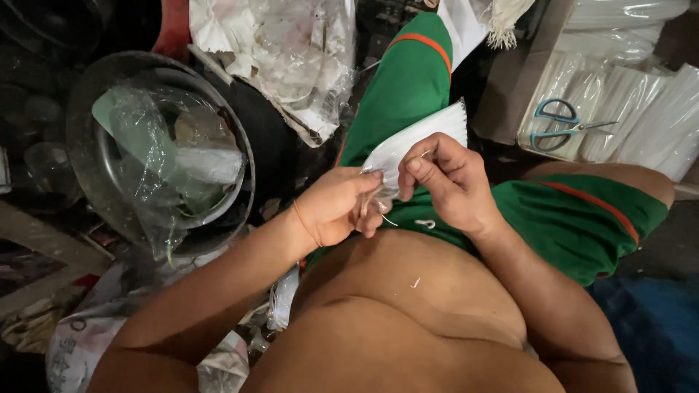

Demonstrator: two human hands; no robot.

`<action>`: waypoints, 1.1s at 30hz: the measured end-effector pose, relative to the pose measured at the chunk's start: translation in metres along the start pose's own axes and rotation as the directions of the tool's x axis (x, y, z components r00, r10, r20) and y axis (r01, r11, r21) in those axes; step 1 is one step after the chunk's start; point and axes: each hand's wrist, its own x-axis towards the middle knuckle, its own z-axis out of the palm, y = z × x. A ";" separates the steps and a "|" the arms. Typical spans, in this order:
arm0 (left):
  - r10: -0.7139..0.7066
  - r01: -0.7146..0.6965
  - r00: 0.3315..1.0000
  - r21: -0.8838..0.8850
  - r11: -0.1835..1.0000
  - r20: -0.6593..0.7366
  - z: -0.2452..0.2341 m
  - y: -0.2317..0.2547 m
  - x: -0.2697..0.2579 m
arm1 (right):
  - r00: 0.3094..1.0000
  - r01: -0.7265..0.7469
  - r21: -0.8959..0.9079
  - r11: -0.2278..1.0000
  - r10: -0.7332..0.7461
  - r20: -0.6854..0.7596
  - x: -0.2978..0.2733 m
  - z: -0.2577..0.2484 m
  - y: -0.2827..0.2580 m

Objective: Packaging bundles of candle wicks into plastic bags and tying them shut.

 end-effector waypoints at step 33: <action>0.165 -0.175 0.984 0.564 0.807 0.068 -0.035 0.059 -0.017 | 0.829 0.557 -0.569 0.605 -0.361 0.428 0.035 -0.006 0.007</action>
